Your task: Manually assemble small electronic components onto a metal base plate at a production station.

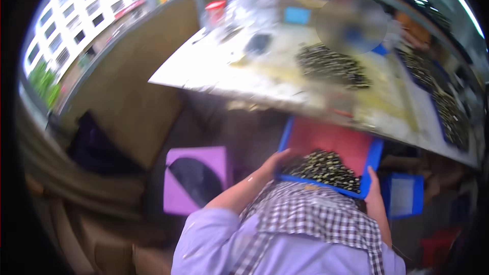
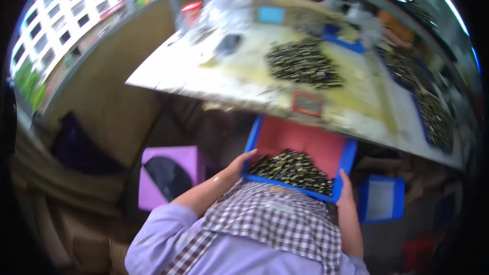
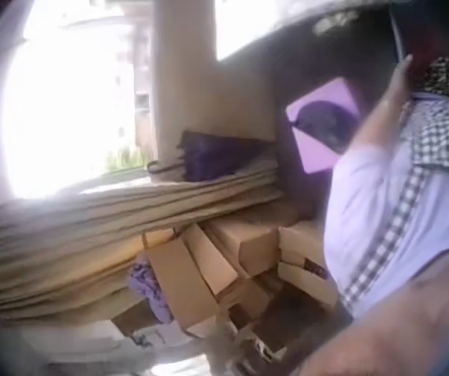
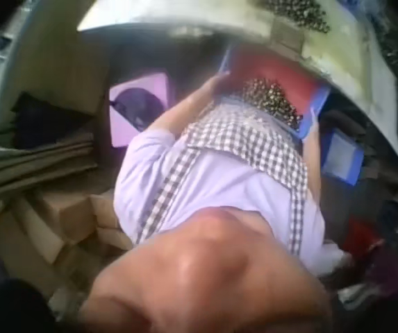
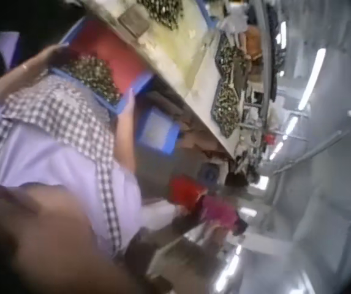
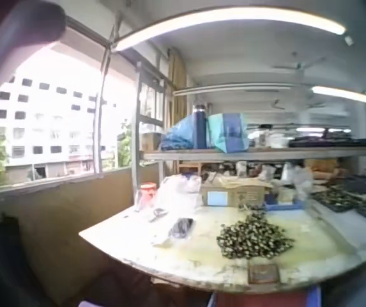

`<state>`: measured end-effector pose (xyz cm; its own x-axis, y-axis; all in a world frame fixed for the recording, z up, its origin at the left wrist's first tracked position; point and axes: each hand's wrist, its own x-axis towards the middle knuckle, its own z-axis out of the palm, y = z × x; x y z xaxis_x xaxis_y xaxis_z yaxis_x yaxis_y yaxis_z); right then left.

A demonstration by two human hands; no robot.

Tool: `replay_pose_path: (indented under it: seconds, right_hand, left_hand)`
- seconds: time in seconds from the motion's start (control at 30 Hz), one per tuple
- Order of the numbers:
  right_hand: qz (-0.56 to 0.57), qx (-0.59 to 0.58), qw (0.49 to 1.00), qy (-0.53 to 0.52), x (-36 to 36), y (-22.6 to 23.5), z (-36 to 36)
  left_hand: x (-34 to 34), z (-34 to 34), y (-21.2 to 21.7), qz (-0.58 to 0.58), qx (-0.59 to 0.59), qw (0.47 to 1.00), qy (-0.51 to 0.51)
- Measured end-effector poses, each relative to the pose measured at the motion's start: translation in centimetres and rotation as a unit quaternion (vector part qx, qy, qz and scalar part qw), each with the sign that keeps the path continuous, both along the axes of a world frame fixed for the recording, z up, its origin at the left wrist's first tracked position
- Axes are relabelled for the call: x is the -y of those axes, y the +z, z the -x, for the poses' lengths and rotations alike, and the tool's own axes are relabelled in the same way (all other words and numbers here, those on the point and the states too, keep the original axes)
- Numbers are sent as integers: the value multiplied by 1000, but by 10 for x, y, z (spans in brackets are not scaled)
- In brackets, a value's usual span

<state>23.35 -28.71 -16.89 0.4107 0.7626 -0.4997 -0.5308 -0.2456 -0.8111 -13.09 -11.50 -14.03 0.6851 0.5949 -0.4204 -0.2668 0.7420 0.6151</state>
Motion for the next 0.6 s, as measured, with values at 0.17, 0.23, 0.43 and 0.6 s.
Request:
replay_pose_path:
  seconds: [0.17, 0.23, 0.43, 0.6]
  right_hand:
    - [-73, -153, 975, 144, -18, 5, -21]
    - [71, -119, 989, 45, -28, 36, 11]
    - [115, -79, 989, 52, -42, 44, 19]
    - [89, -58, 994, 17, 11, 36, -6]
  left_hand:
    - [-20, 7, -2, 123, -96, 987, 48]
    - [-20, 25, -14, 62, -171, 982, 46]
    - [-2, 45, 0, 19, -159, 986, 43]
    - [2, 3, 26, 45, -110, 992, 44]
